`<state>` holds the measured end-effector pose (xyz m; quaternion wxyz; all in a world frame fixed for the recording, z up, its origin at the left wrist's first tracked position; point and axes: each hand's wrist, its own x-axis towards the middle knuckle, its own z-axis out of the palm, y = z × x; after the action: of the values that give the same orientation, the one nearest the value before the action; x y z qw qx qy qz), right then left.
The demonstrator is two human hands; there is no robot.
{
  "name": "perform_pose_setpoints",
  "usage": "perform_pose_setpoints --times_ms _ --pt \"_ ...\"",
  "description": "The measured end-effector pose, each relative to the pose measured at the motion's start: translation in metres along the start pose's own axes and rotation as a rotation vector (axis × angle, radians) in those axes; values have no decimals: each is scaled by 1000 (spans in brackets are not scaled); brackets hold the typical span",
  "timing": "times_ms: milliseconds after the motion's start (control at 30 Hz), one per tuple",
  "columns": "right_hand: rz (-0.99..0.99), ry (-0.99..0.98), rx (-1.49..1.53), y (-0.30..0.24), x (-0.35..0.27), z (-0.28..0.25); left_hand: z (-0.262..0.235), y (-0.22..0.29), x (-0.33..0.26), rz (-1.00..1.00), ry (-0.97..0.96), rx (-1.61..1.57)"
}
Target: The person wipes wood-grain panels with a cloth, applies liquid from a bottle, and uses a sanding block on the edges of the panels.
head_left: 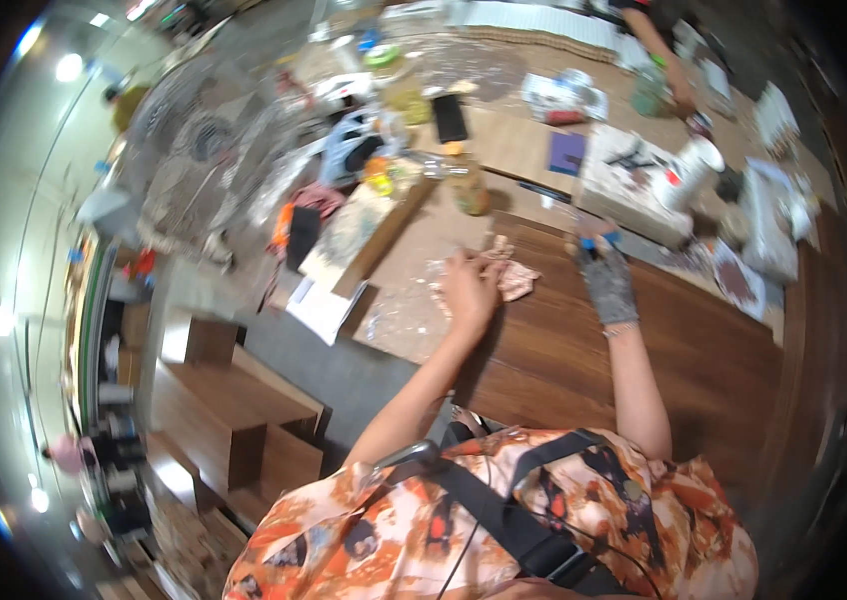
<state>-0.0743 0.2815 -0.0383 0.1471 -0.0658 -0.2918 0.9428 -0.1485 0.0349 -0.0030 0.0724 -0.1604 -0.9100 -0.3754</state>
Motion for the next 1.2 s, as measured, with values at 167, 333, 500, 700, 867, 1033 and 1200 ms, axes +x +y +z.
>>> perform_pose_setpoints --times_ms 167,333,500,700,867,1033,1200 --pt "-5 89 -31 6 2 7 -14 2 0 -102 -88 34" --pt "-2 41 -89 2 4 9 -13 4 -4 -119 -15 -20" --pt "9 62 -65 7 13 -7 -46 -36 5 -216 126 -403" --pt "48 126 32 -10 10 -23 -184 -99 26 -49 423 -204" --pt "45 -4 85 -2 17 -9 -230 -186 10 -365 193 -266" --pt "82 33 143 5 25 -17 -207 -179 -66 -237 18 -97" --pt "-55 170 29 11 10 -6 -187 -208 -156 -244 -95 -98"
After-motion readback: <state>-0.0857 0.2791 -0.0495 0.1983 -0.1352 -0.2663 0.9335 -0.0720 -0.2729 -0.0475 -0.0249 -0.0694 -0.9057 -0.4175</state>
